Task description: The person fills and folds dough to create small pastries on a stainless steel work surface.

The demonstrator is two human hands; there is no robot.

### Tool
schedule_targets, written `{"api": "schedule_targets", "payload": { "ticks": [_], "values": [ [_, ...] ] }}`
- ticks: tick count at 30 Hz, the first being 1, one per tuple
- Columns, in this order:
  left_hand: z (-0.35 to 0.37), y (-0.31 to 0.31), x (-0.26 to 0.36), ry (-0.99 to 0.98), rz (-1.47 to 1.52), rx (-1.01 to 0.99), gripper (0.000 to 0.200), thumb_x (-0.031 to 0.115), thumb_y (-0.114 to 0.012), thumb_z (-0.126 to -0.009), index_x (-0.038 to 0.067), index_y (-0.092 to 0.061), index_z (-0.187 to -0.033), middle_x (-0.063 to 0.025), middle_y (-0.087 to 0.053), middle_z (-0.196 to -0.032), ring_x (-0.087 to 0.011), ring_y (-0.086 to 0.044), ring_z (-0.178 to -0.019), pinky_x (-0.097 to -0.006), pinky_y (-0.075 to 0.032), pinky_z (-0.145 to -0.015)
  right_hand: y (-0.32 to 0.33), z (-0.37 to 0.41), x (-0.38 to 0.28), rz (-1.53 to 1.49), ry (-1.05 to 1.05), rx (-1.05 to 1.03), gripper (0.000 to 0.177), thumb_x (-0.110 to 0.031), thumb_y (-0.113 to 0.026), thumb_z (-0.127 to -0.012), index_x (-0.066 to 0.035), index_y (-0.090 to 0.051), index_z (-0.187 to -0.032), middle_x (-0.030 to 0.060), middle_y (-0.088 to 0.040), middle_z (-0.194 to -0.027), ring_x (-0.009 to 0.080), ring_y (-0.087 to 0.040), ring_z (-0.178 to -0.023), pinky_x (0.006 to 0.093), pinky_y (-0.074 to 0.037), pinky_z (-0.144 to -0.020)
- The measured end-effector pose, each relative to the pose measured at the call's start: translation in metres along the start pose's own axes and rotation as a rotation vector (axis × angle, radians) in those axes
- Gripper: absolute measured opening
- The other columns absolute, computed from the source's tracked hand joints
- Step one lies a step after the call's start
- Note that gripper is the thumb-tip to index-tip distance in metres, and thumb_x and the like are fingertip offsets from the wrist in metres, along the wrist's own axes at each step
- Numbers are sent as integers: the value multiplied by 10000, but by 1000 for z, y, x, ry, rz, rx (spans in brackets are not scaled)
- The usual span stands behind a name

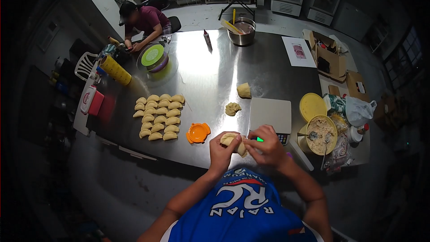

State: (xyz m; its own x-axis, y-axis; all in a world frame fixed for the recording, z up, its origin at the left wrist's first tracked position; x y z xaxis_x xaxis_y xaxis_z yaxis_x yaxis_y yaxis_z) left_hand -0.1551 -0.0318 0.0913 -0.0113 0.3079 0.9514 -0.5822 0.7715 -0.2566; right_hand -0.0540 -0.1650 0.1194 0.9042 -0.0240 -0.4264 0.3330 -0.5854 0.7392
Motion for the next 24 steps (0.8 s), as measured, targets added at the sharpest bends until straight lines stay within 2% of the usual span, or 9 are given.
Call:
{"api": "schedule_targets", "payload": {
  "ticks": [1, 2, 4, 6, 8, 13, 18, 22, 24],
  "values": [
    [0, -1, 0, -9, 8, -5, 176, 125, -671, -880, -30, -636, -955, -95, -672, -868, -129, -646, -764, -252, -556, -698, -3, 3, 5, -191, -123, 77, 205, -66, -691, -770, -8, -638, -959, 80, -620, -900, 193, -595, -817, 360, -449, -914],
    [0, -2, 1, -12, 7, -3, 176, 125, -671, -880, -30, -636, -955, -95, -672, -868, -129, -646, -764, -252, -556, -698, -10, 6, 5, -192, -119, 77, 205, -66, -691, -770, -8, -638, -959, 80, -620, -900, 193, -595, -817, 360, -449, -914],
    [1, -3, 3, -55, 67, -20, 178, 110, -660, -885, -32, -625, -986, -101, -675, -885, -137, -648, -804, -260, -550, -737, -30, 18, 12, -912, -585, 400, 187, -30, -697, -807, 1, -635, -980, 63, -631, -912, 141, -608, -864, 277, -475, -868],
    [0, 0, 0, -50, 65, -34, 171, 94, -651, -888, -32, -618, -1000, -101, -670, -899, -136, -641, -832, -263, -535, -778, -43, 21, 11, -1046, -623, 434, 156, -29, -671, -847, 6, -634, -994, 61, -642, -933, 109, -608, -889, 255, -496, -828],
    [0, 0, -1, -62, 29, -64, 178, 89, -652, -886, -32, -611, -1011, -104, -659, -938, -132, -632, -858, -259, -527, -786, -48, 22, 5, -1139, -705, 342, 185, -41, -679, -841, 14, -631, -1012, 77, -650, -963, 118, -619, -872, 267, -500, -822],
    [3, 0, -4, -90, 26, -108, 199, 79, -656, -881, -35, -602, -1034, -110, -646, -982, -134, -627, -871, -260, -526, -796, -37, 18, 6, -850, -668, 275, 149, -69, -683, -840, 12, -652, -961, 78, -678, -879, 121, -641, -820, 270, -513, -773],
    [4, 4, -4, -24, 97, -127, 235, 74, -667, -870, -52, -606, -1059, -127, -654, -983, -162, -651, -883, -285, -556, -802, -22, 7, 3, -477, -504, 249, 127, -83, -687, -803, 28, -661, -860, 135, -671, -793, 233, -661, -728, 311, -501, -681],
    [2, 9, -6, 125, 73, -135, 258, 90, -687, -857, -70, -627, -1050, -153, -668, -962, -193, -676, -852, -307, -586, -772, -25, 8, 7, -506, -538, 172, 132, -64, -694, -788, 41, -663, -861, 147, -678, -813, 214, -664, -736, 294, -498, -694],
    [2, 10, -8, 159, 69, -142, 257, 98, -693, -854, -72, -636, -1038, -158, -673, -949, -198, -682, -832, -310, -591, -758, -28, 8, 9, -475, -485, 135, 127, -89, -679, -808, 30, -661, -849, 140, -669, -777, 243, -662, -717, 306, -502, -642]
  ]
}}
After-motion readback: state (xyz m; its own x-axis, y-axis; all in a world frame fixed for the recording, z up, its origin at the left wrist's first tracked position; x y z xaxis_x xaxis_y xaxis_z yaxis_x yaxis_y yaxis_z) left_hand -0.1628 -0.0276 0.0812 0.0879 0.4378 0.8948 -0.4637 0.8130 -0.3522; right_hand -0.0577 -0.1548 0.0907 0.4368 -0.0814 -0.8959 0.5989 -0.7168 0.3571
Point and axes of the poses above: each hand's wrist, its own z-axis away from the middle knuckle, its own y-axis out of the back of the hand, x = y × z, the point moved 2 cm from there along -z, towards the middle knuckle
